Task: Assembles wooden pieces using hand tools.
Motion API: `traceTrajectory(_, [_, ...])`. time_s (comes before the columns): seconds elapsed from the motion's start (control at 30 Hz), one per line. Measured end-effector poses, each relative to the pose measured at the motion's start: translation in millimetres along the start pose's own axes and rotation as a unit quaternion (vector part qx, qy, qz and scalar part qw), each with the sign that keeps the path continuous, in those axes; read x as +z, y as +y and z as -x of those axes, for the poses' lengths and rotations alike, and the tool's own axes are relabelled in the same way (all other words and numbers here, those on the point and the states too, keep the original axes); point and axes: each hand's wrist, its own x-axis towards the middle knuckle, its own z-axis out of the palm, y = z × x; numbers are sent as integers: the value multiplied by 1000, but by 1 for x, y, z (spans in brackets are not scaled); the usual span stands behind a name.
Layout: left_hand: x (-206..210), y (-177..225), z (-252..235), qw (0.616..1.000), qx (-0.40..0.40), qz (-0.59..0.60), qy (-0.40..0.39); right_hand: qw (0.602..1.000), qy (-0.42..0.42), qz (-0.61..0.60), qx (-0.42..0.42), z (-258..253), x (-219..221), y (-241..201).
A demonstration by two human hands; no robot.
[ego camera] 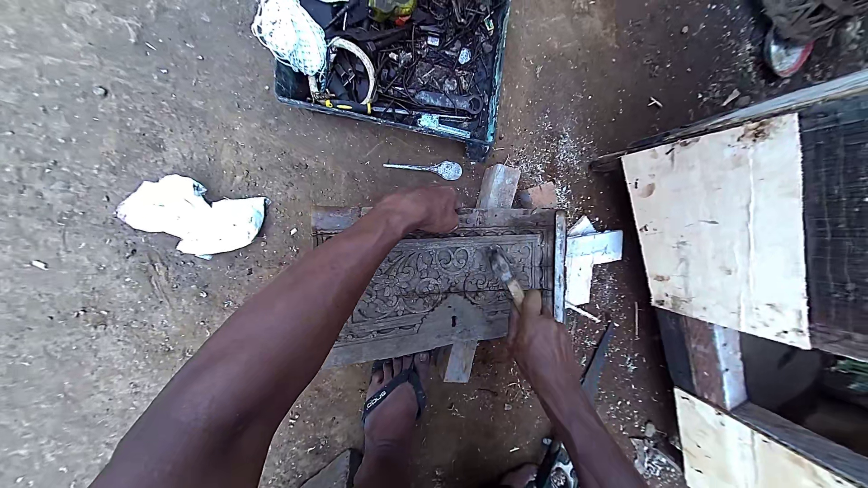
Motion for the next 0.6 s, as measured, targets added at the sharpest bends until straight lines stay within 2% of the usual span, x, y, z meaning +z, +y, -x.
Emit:
traceTrajectory(0.07, [1, 2, 2, 1000, 2, -7, -3, 994, -93, 11, 64, -10, -8, -1])
traceTrajectory(0.1, [0, 1, 2, 1000, 2, -9, 0, 991, -107, -15, 84, -13, -19, -2])
traceTrajectory(0.13, [2, 1, 2, 1000, 6, -9, 2, 990, -94, -50, 94, -10, -29, -2])
traceTrajectory(0.2, [3, -1, 0, 1000, 9, -9, 3, 988, 4, -136, 76, -3, -35, -4])
traceTrajectory(0.27, [4, -2, -1, 1000, 14, -11, 1, 979, 74, -186, 49, 6, -17, -4])
traceTrajectory(0.3, [2, -2, -1, 1000, 17, -13, -1, 981, 66, -173, 51, 7, -3, -3])
traceTrajectory(0.4, [1, -4, -3, 1000, 22, -18, -1, 977, -126, -117, 130, -8, -2, -3])
traceTrajectory(0.43, [0, -4, -4, 1000, 19, -18, 1, 972, -146, -124, 137, -13, -13, -4])
traceTrajectory(0.5, [4, -4, -4, 1000, 15, -19, 3, 974, -96, -161, 131, -7, -28, -7])
traceTrajectory(0.57, [5, -6, -5, 1000, 12, -20, 8, 976, -6, -185, 117, -1, -18, -14])
traceTrajectory(0.6, [7, -7, -4, 1000, 12, -19, 8, 977, -9, -175, 118, 1, -8, -15])
